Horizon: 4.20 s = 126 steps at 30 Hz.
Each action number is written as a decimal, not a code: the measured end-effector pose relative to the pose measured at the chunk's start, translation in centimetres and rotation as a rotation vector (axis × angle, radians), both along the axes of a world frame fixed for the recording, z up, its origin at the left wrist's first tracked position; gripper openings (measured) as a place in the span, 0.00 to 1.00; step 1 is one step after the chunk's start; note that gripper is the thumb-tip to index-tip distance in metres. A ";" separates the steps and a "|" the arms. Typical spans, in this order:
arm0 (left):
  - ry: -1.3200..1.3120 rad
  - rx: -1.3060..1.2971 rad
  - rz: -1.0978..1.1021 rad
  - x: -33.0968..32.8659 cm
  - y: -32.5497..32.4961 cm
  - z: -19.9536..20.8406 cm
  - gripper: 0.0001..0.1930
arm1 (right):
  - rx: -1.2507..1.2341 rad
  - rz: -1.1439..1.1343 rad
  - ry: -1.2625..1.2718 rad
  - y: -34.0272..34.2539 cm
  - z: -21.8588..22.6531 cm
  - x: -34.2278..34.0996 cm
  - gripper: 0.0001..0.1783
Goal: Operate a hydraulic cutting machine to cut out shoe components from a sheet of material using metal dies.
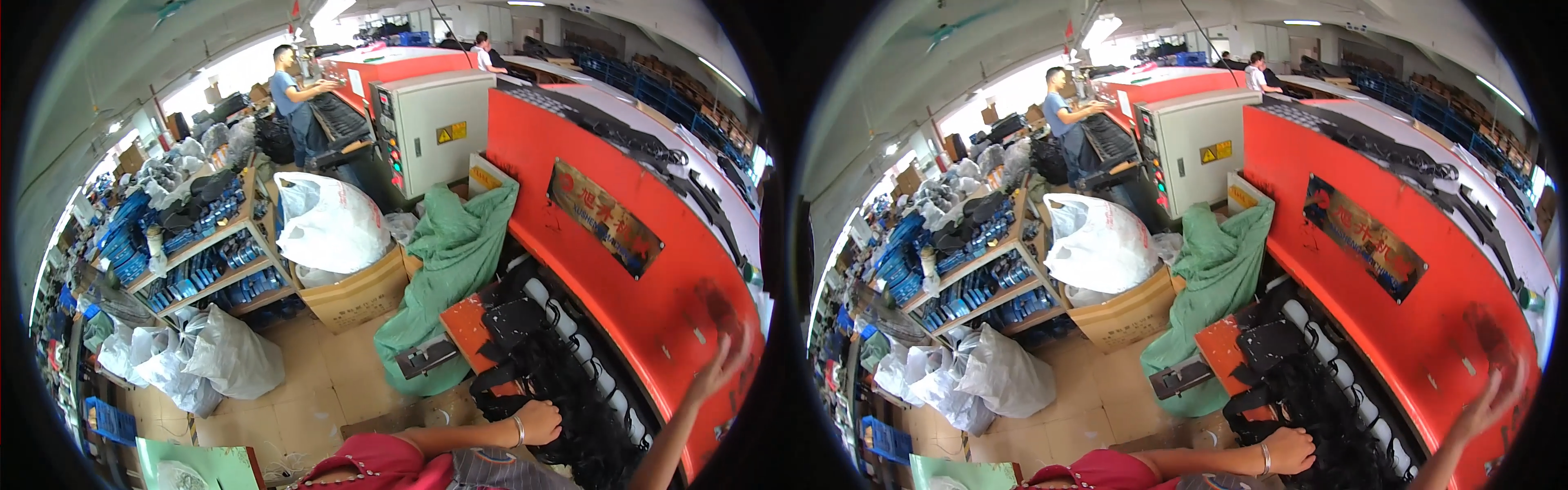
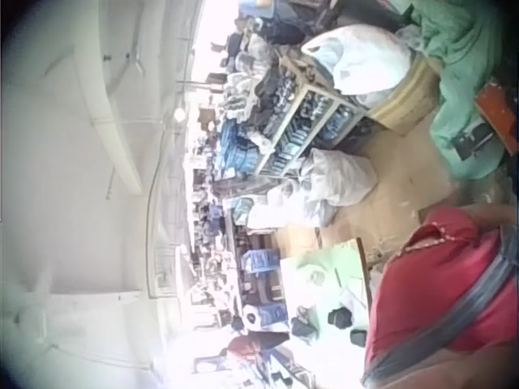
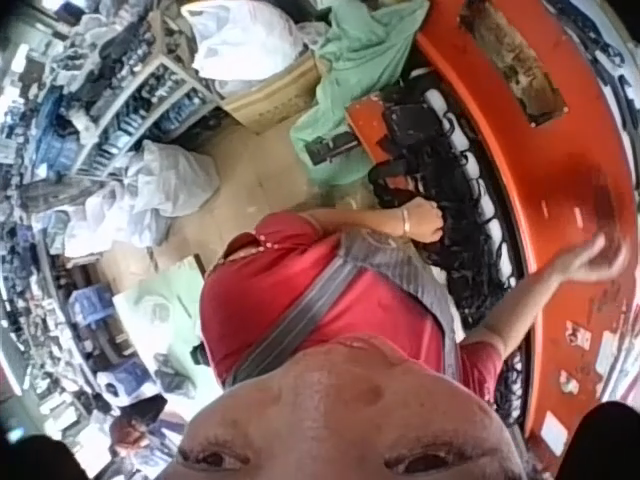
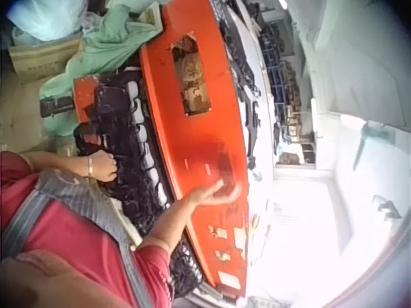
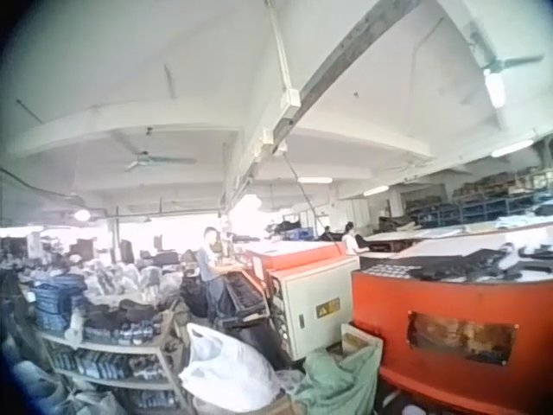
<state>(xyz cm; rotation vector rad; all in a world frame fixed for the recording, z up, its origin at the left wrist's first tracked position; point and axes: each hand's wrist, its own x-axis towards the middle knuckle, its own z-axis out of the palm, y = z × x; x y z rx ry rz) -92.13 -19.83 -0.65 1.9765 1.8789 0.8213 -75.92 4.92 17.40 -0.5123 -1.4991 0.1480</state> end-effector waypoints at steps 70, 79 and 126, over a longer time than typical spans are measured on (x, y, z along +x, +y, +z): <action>-1.352 -0.447 -0.006 -20.5 4.6 -0.9 0.21 | -1.429 0.582 0.761 -16.1 -15.4 -9.5 0.20; -1.845 0.379 -0.212 -26.1 -3.7 6.0 0.13 | -0.711 -0.043 -1.060 -17.5 -11.6 -5.7 0.38; 0.051 0.051 -0.031 -15.3 2.7 -1.3 0.21 | -0.471 -0.099 -1.030 -12.9 -19.2 -10.5 0.32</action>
